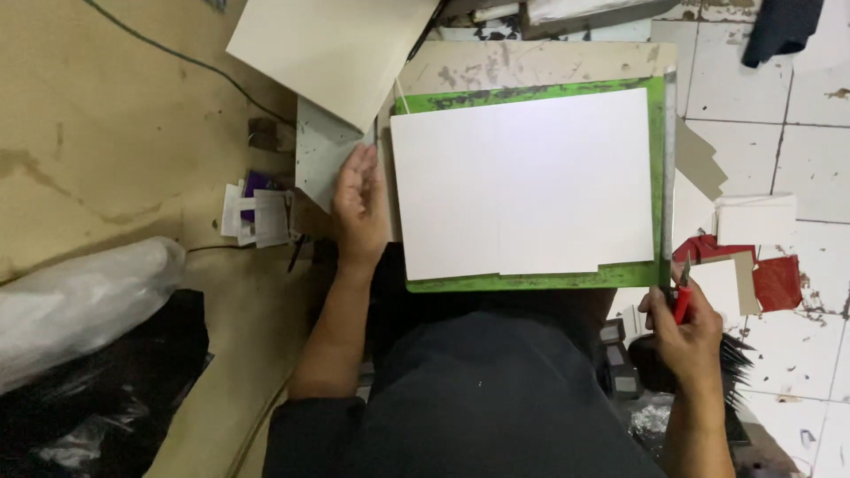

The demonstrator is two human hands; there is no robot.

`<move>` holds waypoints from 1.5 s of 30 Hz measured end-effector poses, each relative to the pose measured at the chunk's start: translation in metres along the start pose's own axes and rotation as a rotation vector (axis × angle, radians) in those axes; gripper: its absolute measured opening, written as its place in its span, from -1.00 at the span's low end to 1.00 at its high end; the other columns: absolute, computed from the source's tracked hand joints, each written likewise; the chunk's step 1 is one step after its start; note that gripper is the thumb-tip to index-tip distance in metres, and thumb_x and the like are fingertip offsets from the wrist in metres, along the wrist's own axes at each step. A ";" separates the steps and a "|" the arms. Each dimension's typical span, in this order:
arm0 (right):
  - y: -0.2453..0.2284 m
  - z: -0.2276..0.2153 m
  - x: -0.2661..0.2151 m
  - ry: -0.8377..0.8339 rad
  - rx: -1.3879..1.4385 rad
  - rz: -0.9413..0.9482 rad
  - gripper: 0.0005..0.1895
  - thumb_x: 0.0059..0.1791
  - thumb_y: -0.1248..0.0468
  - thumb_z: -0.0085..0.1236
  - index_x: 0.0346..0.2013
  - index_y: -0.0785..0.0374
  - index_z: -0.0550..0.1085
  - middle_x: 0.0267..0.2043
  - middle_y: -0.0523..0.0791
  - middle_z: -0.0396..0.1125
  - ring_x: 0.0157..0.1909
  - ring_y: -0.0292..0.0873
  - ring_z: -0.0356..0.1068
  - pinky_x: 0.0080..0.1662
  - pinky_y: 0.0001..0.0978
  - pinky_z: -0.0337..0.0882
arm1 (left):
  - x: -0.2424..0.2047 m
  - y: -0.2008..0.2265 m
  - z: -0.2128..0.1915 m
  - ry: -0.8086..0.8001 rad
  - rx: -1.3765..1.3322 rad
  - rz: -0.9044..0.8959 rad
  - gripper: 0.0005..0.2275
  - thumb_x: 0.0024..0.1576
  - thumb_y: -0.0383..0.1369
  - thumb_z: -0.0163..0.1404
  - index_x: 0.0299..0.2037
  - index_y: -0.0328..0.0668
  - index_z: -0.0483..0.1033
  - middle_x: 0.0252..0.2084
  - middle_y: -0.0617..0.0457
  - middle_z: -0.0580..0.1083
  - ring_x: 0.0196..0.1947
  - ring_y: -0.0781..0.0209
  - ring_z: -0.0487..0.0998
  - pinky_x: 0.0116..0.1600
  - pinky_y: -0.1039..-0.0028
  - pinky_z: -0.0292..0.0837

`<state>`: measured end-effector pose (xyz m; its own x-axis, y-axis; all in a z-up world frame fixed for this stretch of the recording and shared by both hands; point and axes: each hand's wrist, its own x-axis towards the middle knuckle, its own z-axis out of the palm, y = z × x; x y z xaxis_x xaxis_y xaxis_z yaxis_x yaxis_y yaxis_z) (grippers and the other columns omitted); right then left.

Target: Cutting sheets of paper using a utility knife and a metal ruler on a cutting mat

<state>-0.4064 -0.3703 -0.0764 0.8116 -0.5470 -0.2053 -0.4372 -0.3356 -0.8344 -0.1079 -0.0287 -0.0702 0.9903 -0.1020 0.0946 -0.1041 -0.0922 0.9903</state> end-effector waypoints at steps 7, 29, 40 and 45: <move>0.009 0.003 -0.001 0.053 -0.004 0.035 -0.53 0.20 0.36 0.03 0.41 0.47 0.31 -0.34 -0.02 0.35 -0.31 -0.22 0.25 -0.21 -0.41 0.29 | 0.013 -0.052 0.014 -0.070 -0.167 0.010 -0.57 0.38 -0.39 -0.16 0.43 -0.34 0.10 0.41 -0.40 0.25 0.45 -0.09 0.30 0.51 0.28 0.23; 0.006 -0.021 0.027 0.021 -0.045 0.047 -0.54 0.17 0.37 0.08 0.39 0.37 0.39 -0.15 -0.06 0.30 -0.16 -0.20 0.26 -0.08 -0.38 0.35 | 0.089 0.046 -0.044 -0.964 0.429 -0.113 0.30 -0.16 -0.45 0.51 0.51 0.19 -0.52 0.61 -0.20 -0.38 0.61 -0.16 -0.26 0.55 0.12 -0.13; -0.004 -0.011 0.032 0.008 -0.064 0.001 -0.49 0.10 0.37 0.18 0.36 0.34 0.41 -0.07 -0.21 0.28 -0.11 -0.38 0.14 0.16 -0.54 0.22 | 0.100 0.008 -0.051 -0.910 0.405 0.081 0.22 -0.17 -0.46 0.48 0.53 0.20 -0.34 0.55 -0.23 0.09 0.54 -0.18 0.08 0.52 0.07 0.06; 0.001 -0.011 0.031 -0.022 -0.041 -0.014 -0.52 0.10 0.39 0.16 0.34 0.27 0.41 -0.20 -0.29 0.17 -0.18 -0.43 0.08 0.11 -0.63 0.19 | 0.099 -0.003 -0.054 -0.864 0.284 0.182 0.17 -0.12 -0.45 0.48 0.54 0.18 -0.29 0.52 -0.28 0.17 0.50 -0.17 0.21 0.41 0.06 0.35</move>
<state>-0.3860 -0.3954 -0.0781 0.8260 -0.5252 -0.2048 -0.4405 -0.3748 -0.8158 -0.0048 0.0147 -0.0585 0.5556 -0.8311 0.0245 -0.3830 -0.2297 0.8947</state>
